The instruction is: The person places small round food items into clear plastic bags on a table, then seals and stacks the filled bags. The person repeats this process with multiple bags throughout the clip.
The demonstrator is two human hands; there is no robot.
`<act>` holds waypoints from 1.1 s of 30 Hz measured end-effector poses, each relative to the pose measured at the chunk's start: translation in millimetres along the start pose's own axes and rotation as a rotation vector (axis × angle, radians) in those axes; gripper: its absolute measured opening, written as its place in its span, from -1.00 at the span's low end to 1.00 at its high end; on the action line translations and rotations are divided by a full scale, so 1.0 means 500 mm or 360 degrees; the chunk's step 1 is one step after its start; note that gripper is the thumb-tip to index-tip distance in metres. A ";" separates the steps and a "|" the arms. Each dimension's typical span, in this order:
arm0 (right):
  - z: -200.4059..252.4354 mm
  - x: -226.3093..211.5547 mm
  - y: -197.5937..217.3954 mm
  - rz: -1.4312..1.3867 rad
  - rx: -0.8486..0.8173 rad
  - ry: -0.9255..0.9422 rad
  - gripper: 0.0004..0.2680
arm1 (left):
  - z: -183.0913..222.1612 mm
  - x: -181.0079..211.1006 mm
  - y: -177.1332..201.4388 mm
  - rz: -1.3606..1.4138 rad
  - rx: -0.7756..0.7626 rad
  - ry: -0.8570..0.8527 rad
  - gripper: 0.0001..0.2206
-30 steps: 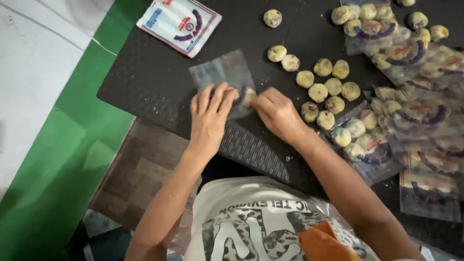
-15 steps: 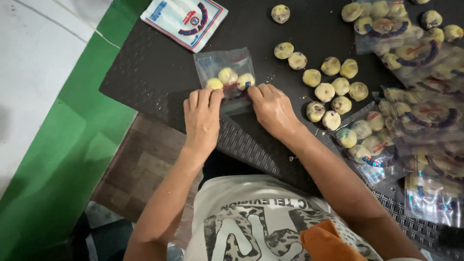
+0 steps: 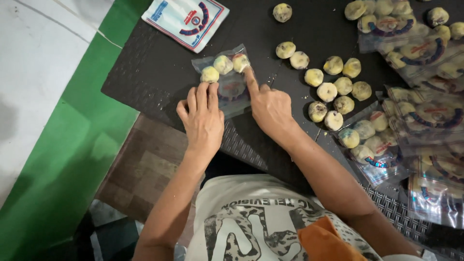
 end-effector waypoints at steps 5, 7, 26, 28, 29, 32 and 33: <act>-0.009 -0.003 0.000 0.0015 -0.0146 0.0015 -0.42 | 0.005 0.002 0.002 0.0043 -0.0016 0.0001 -0.46; -0.004 0.000 -0.034 0.0003 -0.0133 0.0019 -0.42 | 0.008 0.001 -0.002 0.0065 -0.0024 0.0002 -0.46; -0.105 -0.100 0.013 -0.0347 0.0623 0.0479 -0.75 | 0.018 -0.019 -0.033 0.0331 0.0100 -0.0027 -0.74; -0.124 -0.098 -0.017 -0.0351 0.0657 0.0449 -0.75 | 0.016 -0.020 -0.037 0.0342 0.0132 -0.0075 -0.79; -0.133 -0.094 -0.031 -0.0339 0.0693 0.0407 -0.79 | 0.015 -0.016 -0.025 0.0368 0.0145 -0.0118 -0.79; -0.133 -0.086 -0.024 -0.0303 0.0733 0.0312 -0.79 | 0.009 -0.009 -0.007 0.0323 0.0229 -0.0167 -0.84; -0.128 -0.083 -0.015 -0.0283 0.0736 0.0263 -0.77 | 0.008 -0.005 -0.004 0.0250 0.0297 -0.0167 -0.87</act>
Point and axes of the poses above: each hand's wrist, its own z-axis away from the middle knuckle, its own y-axis out of the back of the hand, x = y × z, the point moved 8 cm from there along -z, towards the middle knuckle, and after that the axes turned 14 degrees about -x, right-handed, at the moved point
